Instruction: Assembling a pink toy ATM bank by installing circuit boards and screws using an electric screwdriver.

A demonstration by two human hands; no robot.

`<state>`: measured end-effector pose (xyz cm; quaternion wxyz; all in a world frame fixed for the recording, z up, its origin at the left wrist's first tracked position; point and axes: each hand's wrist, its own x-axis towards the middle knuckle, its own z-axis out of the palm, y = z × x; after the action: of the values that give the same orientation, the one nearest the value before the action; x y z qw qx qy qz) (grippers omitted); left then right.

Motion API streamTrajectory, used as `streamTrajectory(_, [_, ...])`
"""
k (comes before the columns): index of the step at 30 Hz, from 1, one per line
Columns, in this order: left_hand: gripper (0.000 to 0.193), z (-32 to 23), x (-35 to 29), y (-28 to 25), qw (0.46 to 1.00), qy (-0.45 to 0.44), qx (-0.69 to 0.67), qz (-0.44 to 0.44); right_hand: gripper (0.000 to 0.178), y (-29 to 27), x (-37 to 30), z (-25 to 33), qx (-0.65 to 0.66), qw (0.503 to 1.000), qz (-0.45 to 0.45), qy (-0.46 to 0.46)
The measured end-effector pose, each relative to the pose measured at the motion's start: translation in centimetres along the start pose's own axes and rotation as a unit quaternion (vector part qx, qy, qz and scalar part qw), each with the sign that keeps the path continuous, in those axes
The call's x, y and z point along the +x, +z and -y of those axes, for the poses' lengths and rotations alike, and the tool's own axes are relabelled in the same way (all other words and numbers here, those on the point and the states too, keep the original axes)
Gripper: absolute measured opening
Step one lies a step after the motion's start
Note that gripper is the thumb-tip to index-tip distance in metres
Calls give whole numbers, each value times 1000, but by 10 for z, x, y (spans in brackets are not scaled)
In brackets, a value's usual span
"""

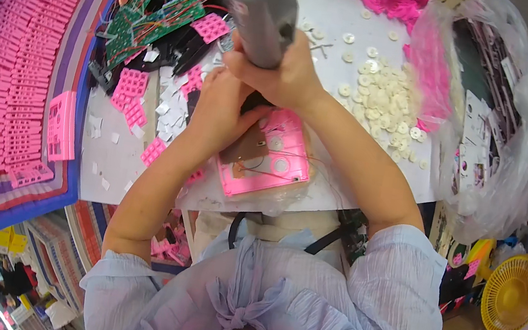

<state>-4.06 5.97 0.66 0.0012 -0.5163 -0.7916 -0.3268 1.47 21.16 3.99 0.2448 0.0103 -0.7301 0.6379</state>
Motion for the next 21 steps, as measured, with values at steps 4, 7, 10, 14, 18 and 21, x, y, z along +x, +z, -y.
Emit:
streamTrajectory(4, [31,4,-3,-12,998,21,-54,11,63,-35,41,-4,312,923,220,40])
streamTrajectory(7, [32,-27,-15,-74,997,24,-58,-37,49,-111,72,-18,47,995,16,82])
streamTrajectory(10, [35,-46,-52,-151,998,-22,-50,40,39,-218,70,-84,-501,863,-48,51])
streamTrajectory(14, [40,-46,-155,-237,928,-188,78,312,28,-207,79,-114,-646,762,-57,8])
streamTrajectory(18, [52,-66,-204,-253,836,-342,204,378,21,-199,84,-122,-699,712,-33,51])
streamTrajectory(21, [53,-63,-200,-237,908,-281,143,275,21,-201,77,-114,-697,716,-38,12])
